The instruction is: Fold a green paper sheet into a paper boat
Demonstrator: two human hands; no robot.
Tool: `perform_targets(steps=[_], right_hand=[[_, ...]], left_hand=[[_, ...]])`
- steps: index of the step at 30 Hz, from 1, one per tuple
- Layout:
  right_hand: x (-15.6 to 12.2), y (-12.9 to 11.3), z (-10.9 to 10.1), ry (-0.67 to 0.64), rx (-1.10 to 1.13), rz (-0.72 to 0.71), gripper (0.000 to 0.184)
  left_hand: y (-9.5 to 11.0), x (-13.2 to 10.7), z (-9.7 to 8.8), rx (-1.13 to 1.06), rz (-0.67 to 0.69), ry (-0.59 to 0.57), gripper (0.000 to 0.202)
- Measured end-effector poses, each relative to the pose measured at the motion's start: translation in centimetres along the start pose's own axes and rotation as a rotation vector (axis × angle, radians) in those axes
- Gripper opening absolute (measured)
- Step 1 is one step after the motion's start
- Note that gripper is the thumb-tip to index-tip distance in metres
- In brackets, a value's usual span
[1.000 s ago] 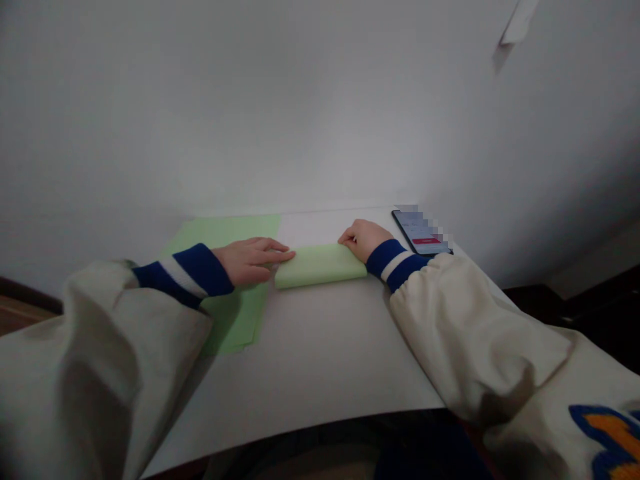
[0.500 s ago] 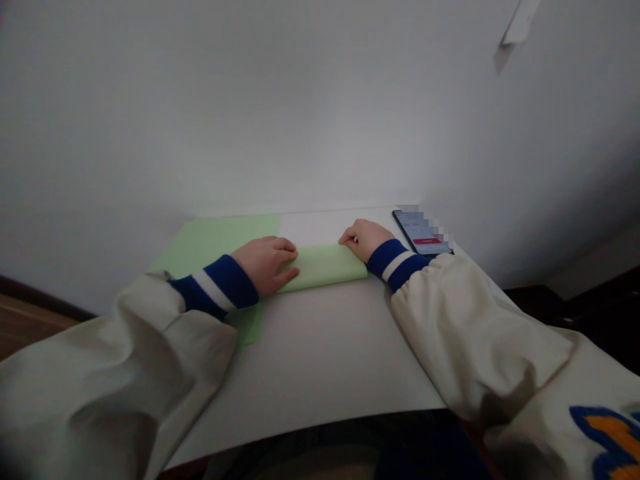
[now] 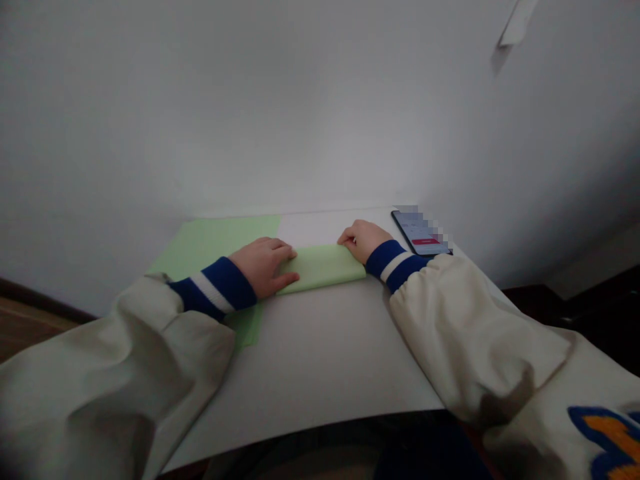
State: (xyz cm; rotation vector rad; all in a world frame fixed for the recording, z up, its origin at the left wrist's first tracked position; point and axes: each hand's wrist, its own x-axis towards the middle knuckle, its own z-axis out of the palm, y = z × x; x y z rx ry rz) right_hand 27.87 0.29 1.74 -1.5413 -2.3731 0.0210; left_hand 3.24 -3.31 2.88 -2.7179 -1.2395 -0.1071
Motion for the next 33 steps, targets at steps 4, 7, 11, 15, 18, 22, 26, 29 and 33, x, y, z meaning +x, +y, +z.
perform_targets(steps=[4,7,11,15,18,22,26,29,33], right_hand=[[0.0,-0.2,-0.1,0.010,-0.017,-0.009,0.024],[-0.1,-0.4,-0.3,0.024,-0.047,0.020,0.025],[-0.2,-0.6,-0.6,0.037,-0.046,0.037,0.025],[-0.3,-0.6,-0.7,0.041,-0.041,0.019,0.025],[-0.3,-0.6,-0.7,0.046,-0.041,0.032,0.024],[-0.3,-0.7,-0.8,0.059,-0.039,0.053,0.024],[-0.3,-0.8,-1.0,0.064,-0.037,0.075,0.024],[-0.3,-0.9,-1.1,0.055,-0.038,0.076,0.023],[-0.2,-0.9,-1.0,0.049,-0.041,0.069,0.023]], left_hand=[[0.6,-0.3,-0.3,-0.003,-0.061,0.040,0.050],[0.9,-0.4,-0.4,-0.014,-0.143,0.087,0.058],[0.8,-0.4,-0.3,-0.020,-0.212,0.077,0.063],[0.6,-0.2,-0.1,-0.041,-0.207,0.068,0.064],[0.6,-0.3,-0.2,-0.051,-0.207,0.078,0.062],[0.7,-0.3,-0.4,-0.060,-0.199,0.093,0.058],[0.7,-0.4,-0.5,-0.061,-0.182,0.093,0.053],[0.7,-0.5,-0.5,-0.065,-0.168,0.074,0.053],[0.7,-0.6,-0.5,-0.041,-0.175,0.050,0.059]])
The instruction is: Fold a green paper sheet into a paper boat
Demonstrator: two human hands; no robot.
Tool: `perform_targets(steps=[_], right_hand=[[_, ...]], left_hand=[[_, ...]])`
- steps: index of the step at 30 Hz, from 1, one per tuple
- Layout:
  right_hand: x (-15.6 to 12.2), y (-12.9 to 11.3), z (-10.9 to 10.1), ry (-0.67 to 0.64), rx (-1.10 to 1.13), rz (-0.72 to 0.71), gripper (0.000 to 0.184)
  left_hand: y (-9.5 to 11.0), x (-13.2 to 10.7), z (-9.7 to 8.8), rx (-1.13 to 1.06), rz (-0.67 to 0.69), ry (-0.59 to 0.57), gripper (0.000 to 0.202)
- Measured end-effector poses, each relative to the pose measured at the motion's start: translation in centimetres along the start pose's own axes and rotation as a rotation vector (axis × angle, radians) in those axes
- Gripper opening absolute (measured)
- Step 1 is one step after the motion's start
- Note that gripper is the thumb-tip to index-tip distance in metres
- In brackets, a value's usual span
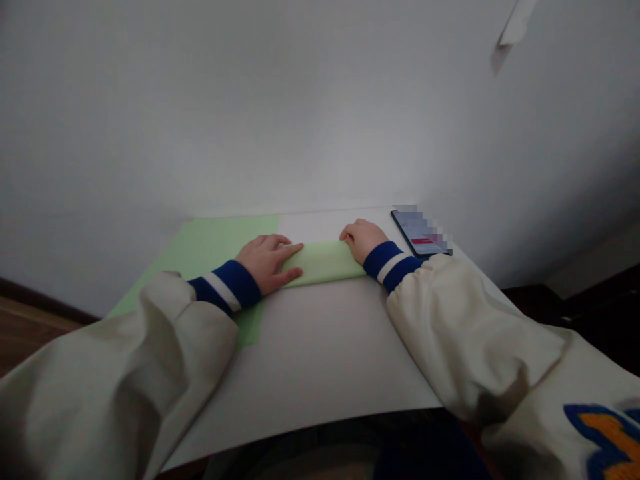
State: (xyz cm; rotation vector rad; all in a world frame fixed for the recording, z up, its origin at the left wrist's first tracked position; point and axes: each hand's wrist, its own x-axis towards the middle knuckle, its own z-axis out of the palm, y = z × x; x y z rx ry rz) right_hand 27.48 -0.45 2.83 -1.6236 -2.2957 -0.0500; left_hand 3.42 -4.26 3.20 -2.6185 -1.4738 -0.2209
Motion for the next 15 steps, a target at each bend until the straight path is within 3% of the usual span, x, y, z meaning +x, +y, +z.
perform_targets(steps=[15], right_hand=[[0.04,0.25,0.34,-0.033,-0.008,0.041,0.024]], left_hand=[[-0.32,0.02,0.93,0.042,0.041,-0.057,0.081]])
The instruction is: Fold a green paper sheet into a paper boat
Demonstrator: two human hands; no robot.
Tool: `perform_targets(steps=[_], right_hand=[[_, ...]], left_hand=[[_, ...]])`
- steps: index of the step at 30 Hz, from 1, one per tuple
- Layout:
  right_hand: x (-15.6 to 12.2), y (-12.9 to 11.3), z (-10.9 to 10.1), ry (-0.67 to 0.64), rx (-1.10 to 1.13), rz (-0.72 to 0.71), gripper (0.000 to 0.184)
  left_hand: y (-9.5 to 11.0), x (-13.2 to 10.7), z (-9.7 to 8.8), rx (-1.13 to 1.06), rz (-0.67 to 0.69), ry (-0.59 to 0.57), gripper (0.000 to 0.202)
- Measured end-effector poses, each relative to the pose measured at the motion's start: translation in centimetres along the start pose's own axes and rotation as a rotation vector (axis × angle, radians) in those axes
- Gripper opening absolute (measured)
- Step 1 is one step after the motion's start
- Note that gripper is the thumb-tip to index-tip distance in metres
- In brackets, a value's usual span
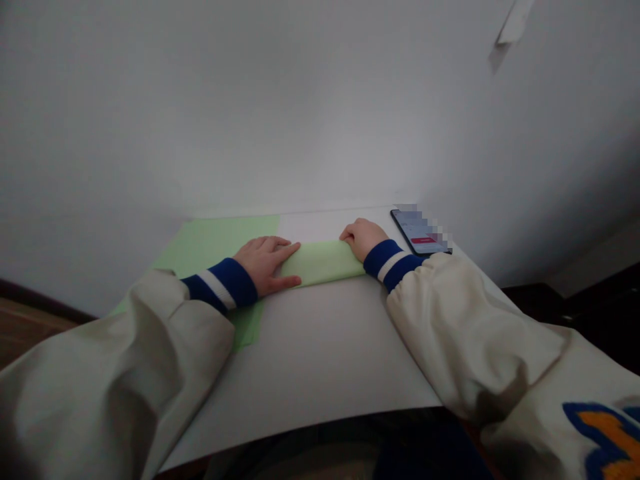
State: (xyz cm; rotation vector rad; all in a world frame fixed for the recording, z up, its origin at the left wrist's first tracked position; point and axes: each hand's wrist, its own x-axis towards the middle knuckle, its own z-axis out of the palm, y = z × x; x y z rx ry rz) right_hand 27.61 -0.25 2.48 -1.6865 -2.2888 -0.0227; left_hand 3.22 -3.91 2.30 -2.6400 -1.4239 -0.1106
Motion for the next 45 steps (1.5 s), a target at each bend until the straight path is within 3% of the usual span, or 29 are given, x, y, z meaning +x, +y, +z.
perform_targets(steps=[12,18,24,29,39,45], right_hand=[[0.2,-0.1,-0.6,-0.043,-0.005,0.012,0.024],[-0.6,-0.8,-1.4,-0.082,-0.057,-0.239,0.021],[-1.9,-3.7,-1.1,-0.135,0.022,-0.431,0.029],[-2.1,-5.2,-0.8,-0.116,0.128,-0.454,0.029],[-1.8,-5.0,-0.4,-0.134,0.207,-0.423,0.044],[-2.0,-4.8,-0.4,-0.149,0.208,-0.432,0.042]], left_hand=[[-0.1,0.1,-0.1,0.043,-0.009,-0.007,0.087],[-0.2,-0.1,-0.1,0.051,-0.011,-0.001,0.088],[-0.3,-0.1,-0.3,0.048,-0.003,0.018,0.087],[-0.2,0.1,-0.8,0.042,0.003,0.017,0.088],[-0.1,0.1,-0.9,0.038,0.019,0.044,0.089],[0.0,0.1,-0.5,0.001,0.013,0.036,0.085]])
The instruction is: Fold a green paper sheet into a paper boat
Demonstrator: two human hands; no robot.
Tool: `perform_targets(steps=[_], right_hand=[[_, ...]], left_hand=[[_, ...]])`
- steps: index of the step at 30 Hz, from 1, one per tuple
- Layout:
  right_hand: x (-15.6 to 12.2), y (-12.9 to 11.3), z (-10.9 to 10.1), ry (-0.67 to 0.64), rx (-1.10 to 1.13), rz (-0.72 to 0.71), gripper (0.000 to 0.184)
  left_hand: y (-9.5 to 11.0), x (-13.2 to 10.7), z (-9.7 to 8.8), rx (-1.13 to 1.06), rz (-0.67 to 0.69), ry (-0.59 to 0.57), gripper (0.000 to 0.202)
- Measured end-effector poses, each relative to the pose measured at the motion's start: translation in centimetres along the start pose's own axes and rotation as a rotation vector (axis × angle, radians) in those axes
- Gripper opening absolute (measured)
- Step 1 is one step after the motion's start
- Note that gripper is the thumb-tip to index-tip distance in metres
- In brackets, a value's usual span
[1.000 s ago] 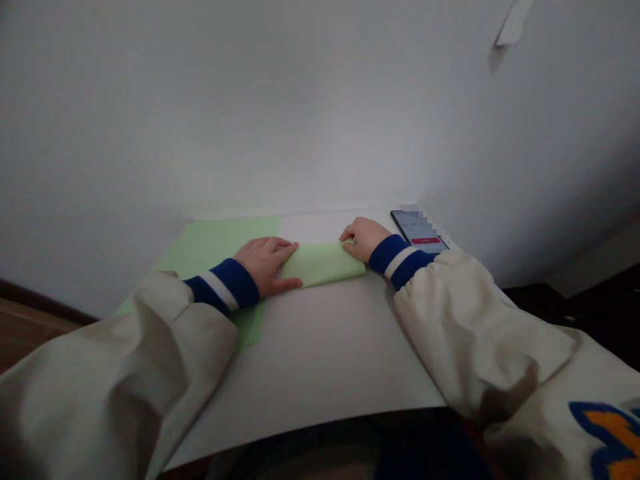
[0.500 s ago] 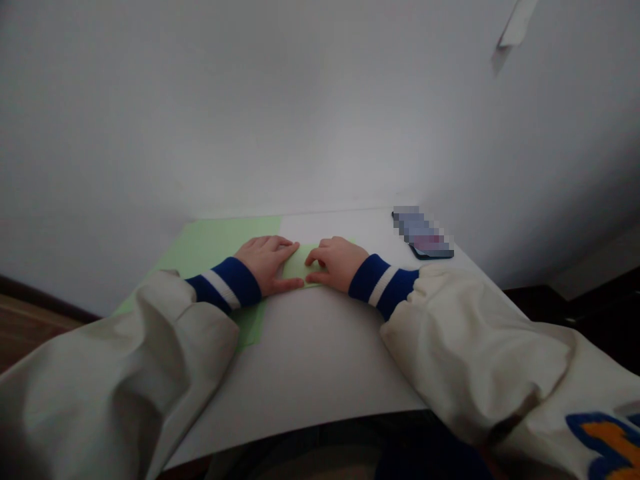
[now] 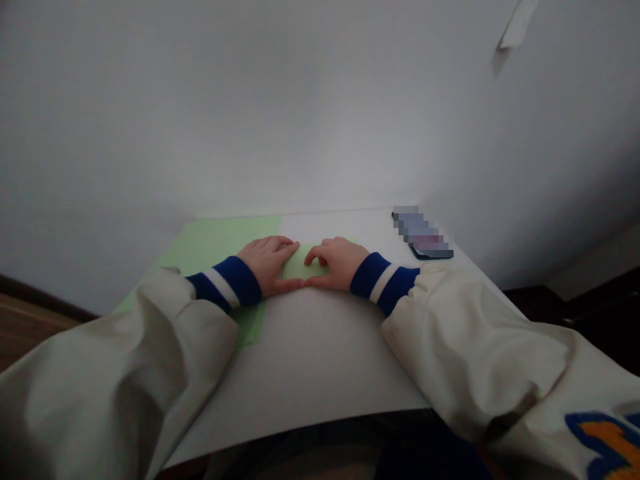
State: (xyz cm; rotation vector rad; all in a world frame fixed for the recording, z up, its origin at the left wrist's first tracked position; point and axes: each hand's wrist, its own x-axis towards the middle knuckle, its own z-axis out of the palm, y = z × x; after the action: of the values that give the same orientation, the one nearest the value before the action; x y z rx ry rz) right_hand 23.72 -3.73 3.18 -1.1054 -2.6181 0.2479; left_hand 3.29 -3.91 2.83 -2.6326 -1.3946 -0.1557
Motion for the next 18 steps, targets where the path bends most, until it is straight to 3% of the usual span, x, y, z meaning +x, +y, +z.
perform_targets(steps=[9,18], right_hand=[[0.0,0.4,0.1,-0.035,0.006,0.005,0.041],[-0.3,1.0,-0.2,-0.137,0.057,0.057,0.048]], left_hand=[[0.1,0.1,0.6,-0.028,-0.008,-0.047,0.085],[-0.3,0.2,0.9,-0.090,-0.013,-0.191,0.096]])
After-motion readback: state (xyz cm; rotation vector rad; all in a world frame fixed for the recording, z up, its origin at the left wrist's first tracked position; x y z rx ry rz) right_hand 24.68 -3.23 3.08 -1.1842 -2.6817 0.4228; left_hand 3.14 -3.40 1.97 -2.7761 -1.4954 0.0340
